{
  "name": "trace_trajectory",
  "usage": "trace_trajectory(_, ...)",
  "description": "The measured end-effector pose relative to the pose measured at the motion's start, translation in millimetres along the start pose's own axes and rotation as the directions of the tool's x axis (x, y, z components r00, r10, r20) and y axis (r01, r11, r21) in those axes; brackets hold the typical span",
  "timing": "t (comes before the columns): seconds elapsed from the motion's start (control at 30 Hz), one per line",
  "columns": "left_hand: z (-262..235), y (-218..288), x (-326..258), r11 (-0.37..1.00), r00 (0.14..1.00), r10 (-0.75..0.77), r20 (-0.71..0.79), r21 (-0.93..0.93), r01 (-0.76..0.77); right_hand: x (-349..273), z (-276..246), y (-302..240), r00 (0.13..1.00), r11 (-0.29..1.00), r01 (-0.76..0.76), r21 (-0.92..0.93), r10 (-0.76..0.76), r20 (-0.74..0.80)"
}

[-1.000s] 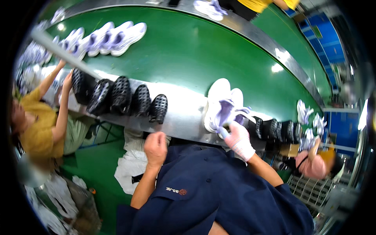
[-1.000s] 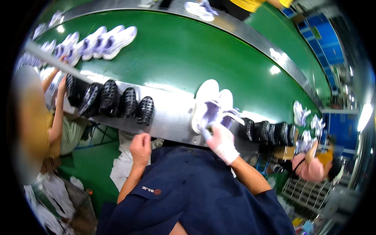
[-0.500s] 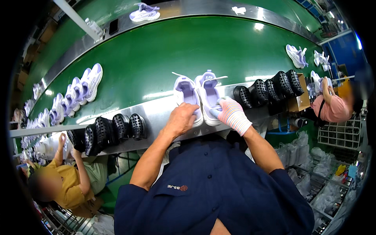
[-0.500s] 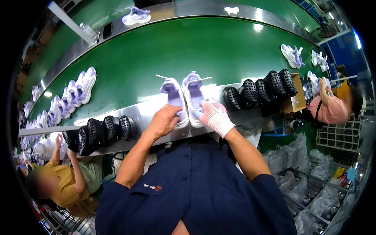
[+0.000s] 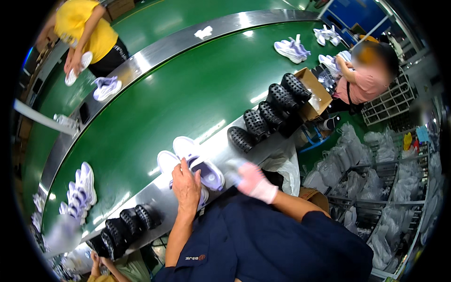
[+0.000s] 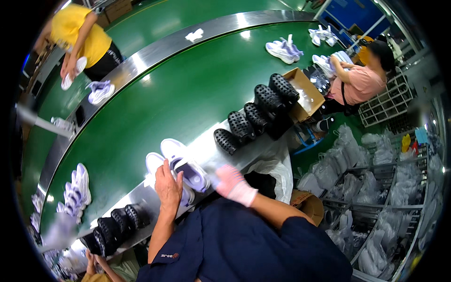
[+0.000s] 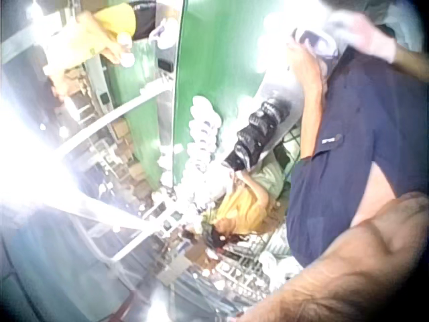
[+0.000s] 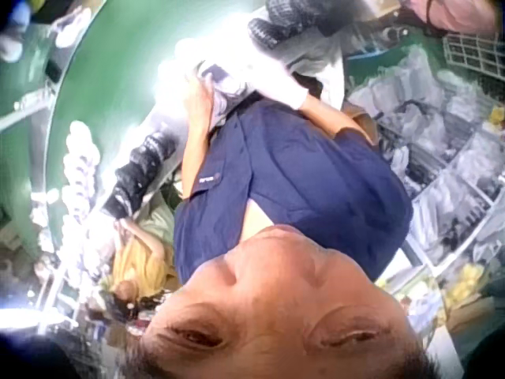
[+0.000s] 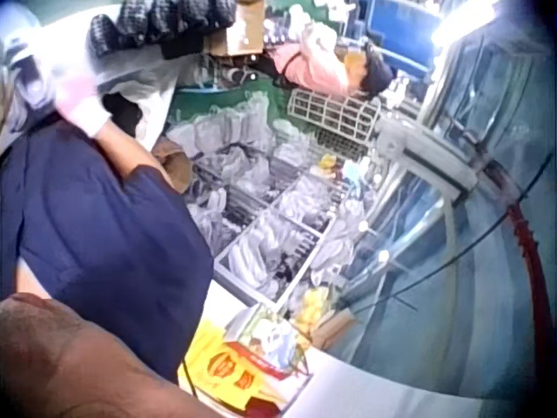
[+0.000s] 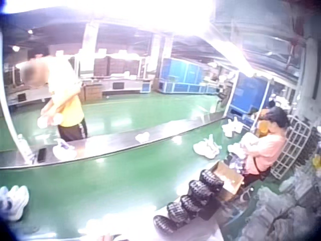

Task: The person takes black shoes from a white bag and places them on a metal shelf next to a conveyor belt where other workers are handling white shoes. The person also handles the white shoes on the conveyor belt, picking them up and then placing them back down.

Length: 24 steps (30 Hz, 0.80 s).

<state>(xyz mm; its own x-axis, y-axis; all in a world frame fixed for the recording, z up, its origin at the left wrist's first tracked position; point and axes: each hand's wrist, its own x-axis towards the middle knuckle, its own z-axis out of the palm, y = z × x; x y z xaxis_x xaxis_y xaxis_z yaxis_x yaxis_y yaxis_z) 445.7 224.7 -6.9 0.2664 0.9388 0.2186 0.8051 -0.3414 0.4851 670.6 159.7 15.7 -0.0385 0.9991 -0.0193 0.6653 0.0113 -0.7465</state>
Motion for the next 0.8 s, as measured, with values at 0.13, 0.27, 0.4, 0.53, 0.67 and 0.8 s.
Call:
trace_trajectory(0.13,14.5,10.1,34.4,0.983,0.989,-0.056,0.14,0.183,0.029,25.3,-156.6,59.7,0.728,0.923,-0.26,-0.283,-0.005,-0.685)
trace_trajectory(0.27,41.5,-11.9,40.9,0.982,0.986,-0.048,0.162,0.186,0.017,52.3,-244.1,180.6,0.663,0.578,-0.636,-0.511,0.069,-0.746)
trace_trajectory(0.4,41.1,-22.0,39.6,0.987,0.975,-0.122,0.185,0.13,0.098,68.8,-264.0,210.1,0.772,0.538,-0.615,-0.577,0.264,-0.578)
trace_trajectory(0.53,33.3,-17.6,47.7,0.976,0.951,-0.217,0.218,0.056,0.21,64.9,-271.2,223.7,0.839,0.504,-0.528,-0.684,0.181,-0.513)
trace_trajectory(0.67,26.3,-30.6,44.0,0.988,0.962,-0.152,0.225,0.068,0.14,69.4,-281.9,183.1,0.85,0.419,-0.493,-0.763,0.042,-0.526)
trace_trajectory(0.8,25.0,-28.9,48.6,0.991,0.961,-0.131,0.243,-0.001,0.136,52.3,-275.0,100.1,0.834,0.591,-0.361,-0.722,-0.142,-0.533)
